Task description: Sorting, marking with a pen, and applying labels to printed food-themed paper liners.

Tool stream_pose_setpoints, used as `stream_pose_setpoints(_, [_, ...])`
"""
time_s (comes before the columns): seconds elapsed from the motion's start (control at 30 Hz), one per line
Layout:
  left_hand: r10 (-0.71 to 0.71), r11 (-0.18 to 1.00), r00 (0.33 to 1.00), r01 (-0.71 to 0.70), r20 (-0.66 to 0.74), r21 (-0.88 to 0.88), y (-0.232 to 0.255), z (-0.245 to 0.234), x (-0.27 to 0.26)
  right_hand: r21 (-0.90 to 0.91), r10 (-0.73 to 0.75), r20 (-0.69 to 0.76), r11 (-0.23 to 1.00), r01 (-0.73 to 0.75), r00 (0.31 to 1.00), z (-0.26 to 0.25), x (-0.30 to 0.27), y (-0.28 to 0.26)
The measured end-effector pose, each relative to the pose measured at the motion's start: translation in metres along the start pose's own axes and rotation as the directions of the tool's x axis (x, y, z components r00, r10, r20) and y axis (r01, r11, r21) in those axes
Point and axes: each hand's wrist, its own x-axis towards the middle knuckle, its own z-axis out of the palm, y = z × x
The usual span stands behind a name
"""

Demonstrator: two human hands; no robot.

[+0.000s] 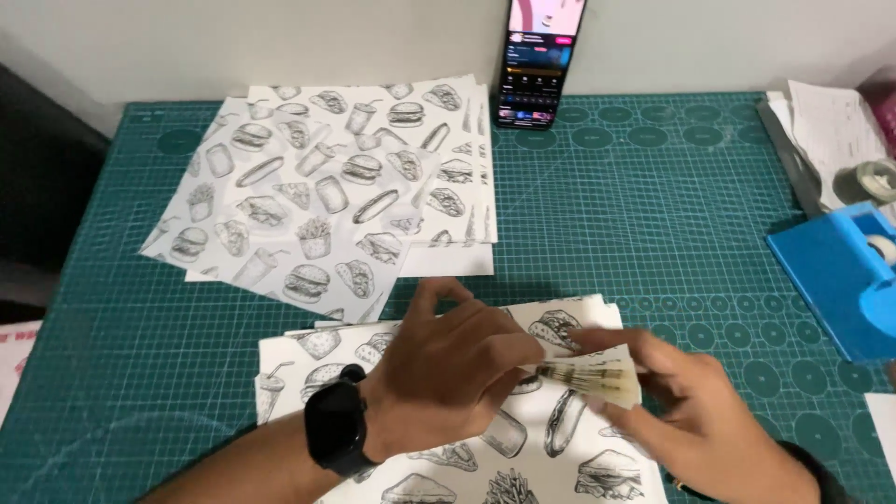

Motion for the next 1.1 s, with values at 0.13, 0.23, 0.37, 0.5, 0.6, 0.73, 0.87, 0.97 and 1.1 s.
stream_pose_setpoints(0.13, [-0.033,0.999,0.999,0.033,0.019,-0.005,0.003,-0.007,0.005,-0.088,-0.186,-0.149,0.981,0.175,0.971,0.012,-0.001,0.021])
stream_pose_setpoints(0.23, [-0.059,0.998,0.998,0.058,-0.033,-0.026,0.007,-0.021,0.016,-0.093,-0.176,-0.210,0.983,0.160,0.962,0.016,0.000,0.029])
stream_pose_setpoints(0.37, [-0.132,0.990,0.888,0.093,-0.440,-0.110,-0.005,-0.051,0.021,0.058,-0.019,-0.230,0.998,0.033,0.973,0.018,0.002,0.035])
stream_pose_setpoints(0.5, [-0.141,0.988,0.856,0.151,-0.498,-0.021,-0.034,-0.104,0.019,0.105,-0.042,-0.228,0.992,0.067,0.973,0.016,0.002,0.049])
stream_pose_setpoints(0.6, [-0.284,0.912,0.918,0.348,-0.278,0.217,-0.066,-0.132,0.001,0.108,-0.064,-0.248,0.990,0.093,0.967,0.019,0.005,0.043])
stream_pose_setpoints(0.73, [-0.324,0.885,0.946,0.302,0.002,0.354,-0.115,-0.124,-0.042,0.093,-0.005,-0.247,0.995,0.029,0.969,0.018,0.005,0.045])
stream_pose_setpoints(0.87, [-0.445,0.843,0.879,0.346,0.170,0.412,-0.145,-0.101,-0.067,0.073,-0.027,-0.245,0.996,0.047,0.969,0.019,0.004,0.043])
stream_pose_setpoints(0.97, [-0.445,0.833,0.872,0.321,0.202,0.450,-0.157,-0.088,-0.065,0.065,-0.007,-0.252,0.998,0.024,0.968,0.018,0.005,0.044])
stream_pose_setpoints(1.1, [-0.429,0.844,0.869,0.288,0.247,0.453,-0.168,-0.076,-0.052,0.035,0.011,-0.272,0.999,-0.001,0.962,0.019,0.005,0.045])
